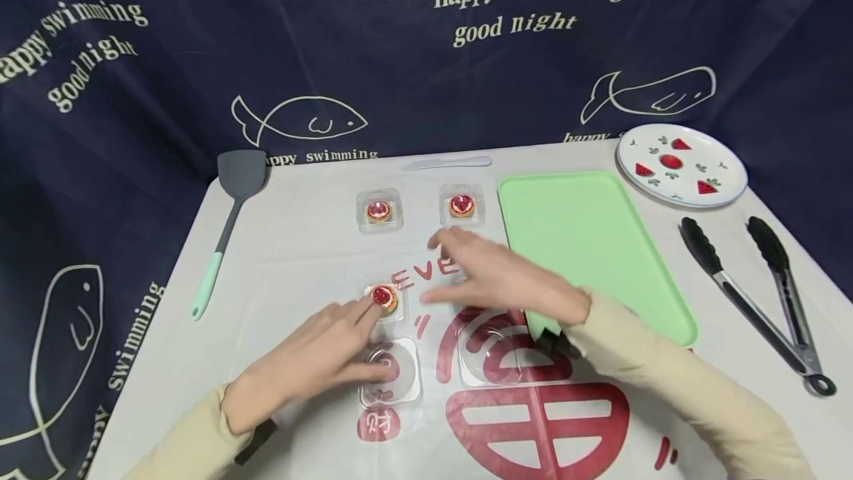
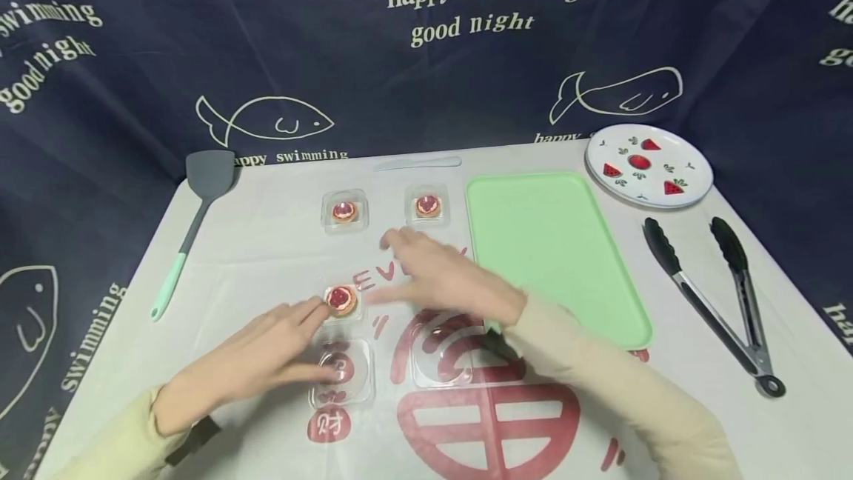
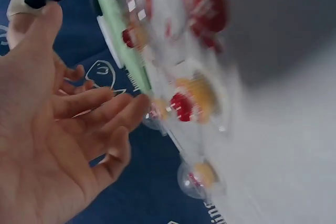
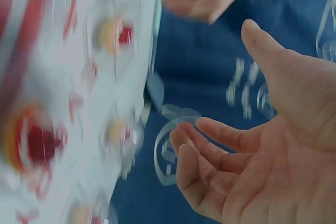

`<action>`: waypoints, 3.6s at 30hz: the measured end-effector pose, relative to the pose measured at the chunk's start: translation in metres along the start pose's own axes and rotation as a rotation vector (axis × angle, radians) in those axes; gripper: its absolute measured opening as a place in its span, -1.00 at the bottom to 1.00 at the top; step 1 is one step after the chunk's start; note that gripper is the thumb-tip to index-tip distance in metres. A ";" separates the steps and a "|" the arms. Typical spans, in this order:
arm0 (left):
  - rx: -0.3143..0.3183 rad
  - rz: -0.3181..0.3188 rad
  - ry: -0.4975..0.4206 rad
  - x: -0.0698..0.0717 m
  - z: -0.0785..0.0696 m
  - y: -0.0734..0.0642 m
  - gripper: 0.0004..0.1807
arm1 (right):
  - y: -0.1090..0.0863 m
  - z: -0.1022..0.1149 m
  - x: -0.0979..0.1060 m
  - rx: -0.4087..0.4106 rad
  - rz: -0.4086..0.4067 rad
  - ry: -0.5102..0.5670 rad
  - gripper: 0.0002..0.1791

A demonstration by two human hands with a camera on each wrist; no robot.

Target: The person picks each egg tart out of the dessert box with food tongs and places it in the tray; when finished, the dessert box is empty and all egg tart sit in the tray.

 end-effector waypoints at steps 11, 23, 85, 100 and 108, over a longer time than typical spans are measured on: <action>0.217 -0.119 -0.490 0.009 0.047 0.098 -0.18 | 0.041 -0.078 0.068 -0.118 -0.232 0.160 -0.47; 0.545 0.072 -0.576 -0.019 0.066 0.184 -0.03 | 0.080 -0.125 0.071 -0.173 -0.130 0.217 -0.38; 0.514 0.229 -0.388 -0.035 0.064 0.226 0.22 | 0.093 -0.143 0.072 0.078 -0.013 -0.078 -0.29; 0.157 -0.159 0.136 -0.006 0.058 0.205 -0.15 | 0.065 -0.124 0.081 -0.007 -0.146 0.234 -0.46; 0.089 -0.379 0.360 0.000 0.046 0.193 -0.27 | 0.060 -0.114 0.065 -0.250 -0.036 0.753 -0.09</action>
Point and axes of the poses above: each hand's wrist, its own y-axis towards the middle knuckle, its own x-axis out of the back of the hand, z = x × y, the point moved 3 cm from there along y, towards the middle knuckle, and after that the axes turned 9 degrees about y, right-handed, at the moved point
